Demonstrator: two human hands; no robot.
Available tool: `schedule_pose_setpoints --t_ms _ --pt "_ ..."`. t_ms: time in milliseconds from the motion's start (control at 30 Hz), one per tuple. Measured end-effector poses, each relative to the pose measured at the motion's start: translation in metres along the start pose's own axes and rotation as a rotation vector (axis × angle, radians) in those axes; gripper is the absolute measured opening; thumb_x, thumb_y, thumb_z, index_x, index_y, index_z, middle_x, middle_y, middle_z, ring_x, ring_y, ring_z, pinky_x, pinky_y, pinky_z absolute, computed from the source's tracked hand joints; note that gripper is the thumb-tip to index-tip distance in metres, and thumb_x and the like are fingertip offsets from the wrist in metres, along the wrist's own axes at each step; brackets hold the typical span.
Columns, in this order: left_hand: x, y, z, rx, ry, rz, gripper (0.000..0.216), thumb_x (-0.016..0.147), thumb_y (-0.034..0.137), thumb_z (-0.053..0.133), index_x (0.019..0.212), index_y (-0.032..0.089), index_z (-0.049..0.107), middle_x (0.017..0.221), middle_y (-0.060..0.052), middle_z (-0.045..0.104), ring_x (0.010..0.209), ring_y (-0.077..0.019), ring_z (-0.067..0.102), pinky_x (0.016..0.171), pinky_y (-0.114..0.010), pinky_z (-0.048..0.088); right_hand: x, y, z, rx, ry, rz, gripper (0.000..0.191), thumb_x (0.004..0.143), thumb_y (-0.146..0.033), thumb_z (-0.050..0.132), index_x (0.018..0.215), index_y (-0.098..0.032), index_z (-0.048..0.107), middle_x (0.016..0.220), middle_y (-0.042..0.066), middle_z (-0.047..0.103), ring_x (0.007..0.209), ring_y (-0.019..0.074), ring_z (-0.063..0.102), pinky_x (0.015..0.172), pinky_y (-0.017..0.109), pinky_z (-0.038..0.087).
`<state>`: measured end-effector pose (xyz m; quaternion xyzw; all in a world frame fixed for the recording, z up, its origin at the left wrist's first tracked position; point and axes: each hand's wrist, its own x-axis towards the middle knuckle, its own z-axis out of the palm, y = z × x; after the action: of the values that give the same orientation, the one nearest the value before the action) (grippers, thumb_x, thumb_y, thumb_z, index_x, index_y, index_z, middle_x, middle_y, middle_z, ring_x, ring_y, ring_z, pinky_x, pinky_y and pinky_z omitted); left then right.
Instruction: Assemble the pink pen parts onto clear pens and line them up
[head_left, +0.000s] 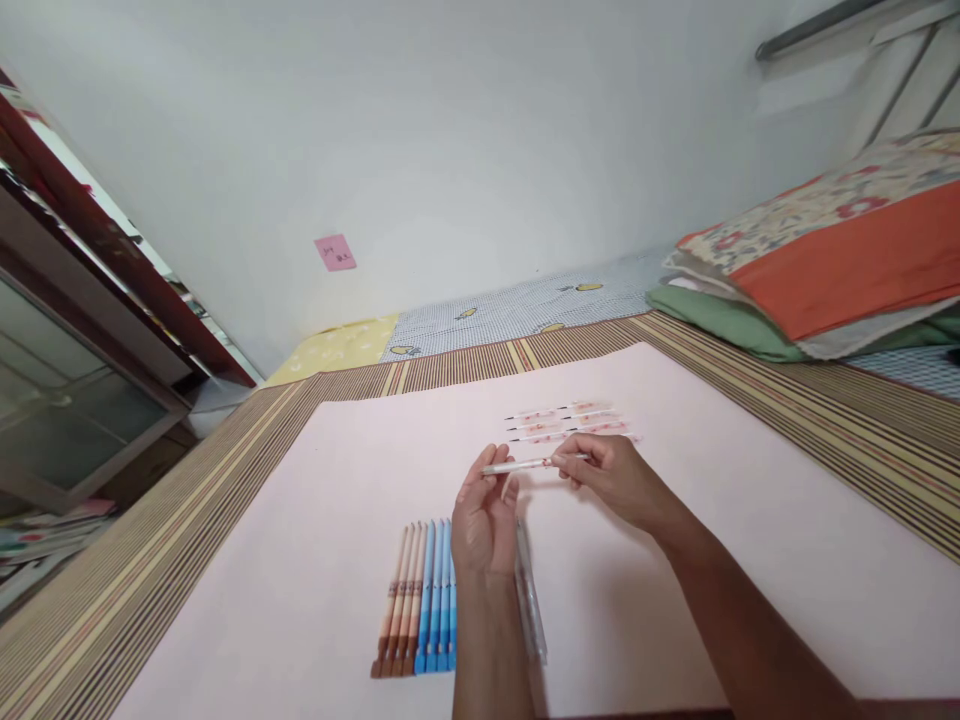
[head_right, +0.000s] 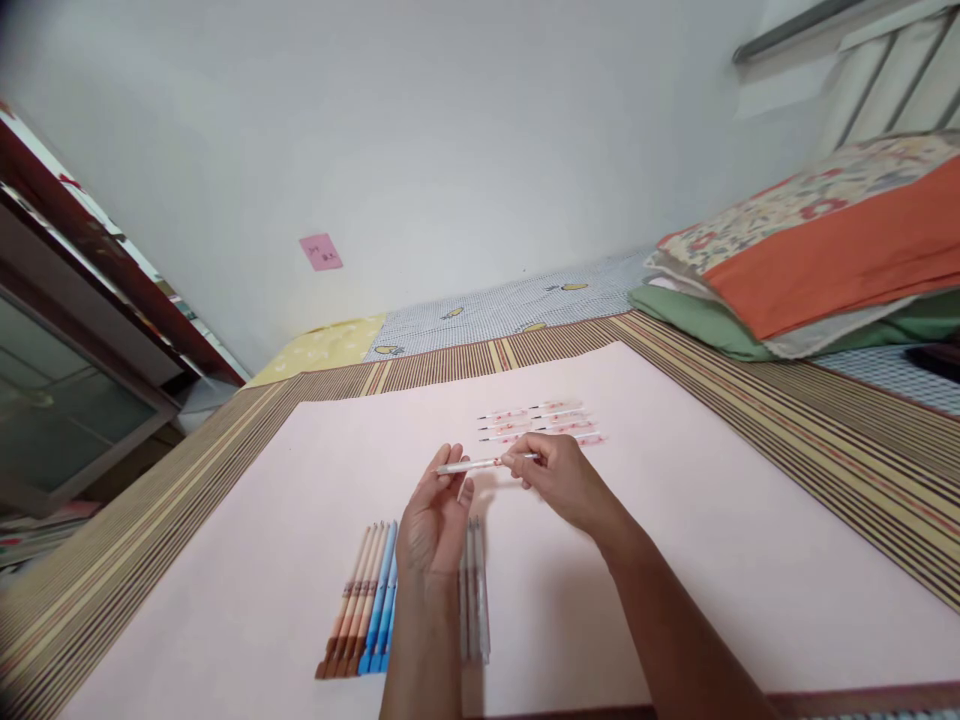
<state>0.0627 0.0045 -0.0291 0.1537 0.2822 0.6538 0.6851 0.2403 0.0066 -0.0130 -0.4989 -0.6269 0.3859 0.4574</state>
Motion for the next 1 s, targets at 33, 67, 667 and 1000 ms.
schedule_pose_setpoints --t_ms 33,67,667,1000 --pt "-0.001 0.000 0.001 -0.023 -0.028 -0.014 0.031 0.074 0.007 0.066 0.104 0.015 0.072 0.122 -0.014 0.068 0.097 -0.0173 0.067 0.075 -0.024 0.055 0.000 0.000 0.001 0.004 -0.004 -0.004 0.027 0.084 -0.043 0.062 0.076 -0.018 0.067 0.065 -0.001 0.061 0.062 0.0144 0.055 0.058 0.026 0.040" --pt "-0.002 0.000 0.002 -0.041 -0.040 -0.022 0.031 0.076 0.010 0.067 0.106 0.016 0.071 0.124 -0.014 0.066 0.099 -0.0176 0.067 0.076 -0.025 0.055 0.001 0.000 0.002 0.002 -0.003 -0.009 0.027 0.084 -0.043 0.062 0.076 -0.018 0.067 0.065 -0.001 0.061 0.062 0.0143 0.054 0.058 0.026 0.040" --pt "-0.002 0.000 0.003 0.007 -0.089 0.010 0.034 0.074 0.021 0.075 0.108 0.020 0.071 0.127 -0.012 0.064 0.115 -0.0222 0.061 0.091 -0.031 0.051 0.000 -0.004 0.004 0.041 0.028 -0.027 0.032 0.084 -0.049 0.062 0.073 -0.019 0.065 0.068 0.000 0.061 0.062 0.0151 0.053 0.060 0.027 0.041" --pt "0.002 -0.002 0.000 0.002 -0.029 0.007 0.034 0.066 0.007 0.076 0.098 0.015 0.073 0.114 -0.010 0.070 0.098 -0.0163 0.066 0.078 -0.022 0.052 0.002 -0.002 0.005 0.043 0.027 -0.017 0.034 0.085 -0.050 0.061 0.070 -0.019 0.061 0.063 -0.002 0.057 0.058 0.0138 0.052 0.058 0.027 0.041"
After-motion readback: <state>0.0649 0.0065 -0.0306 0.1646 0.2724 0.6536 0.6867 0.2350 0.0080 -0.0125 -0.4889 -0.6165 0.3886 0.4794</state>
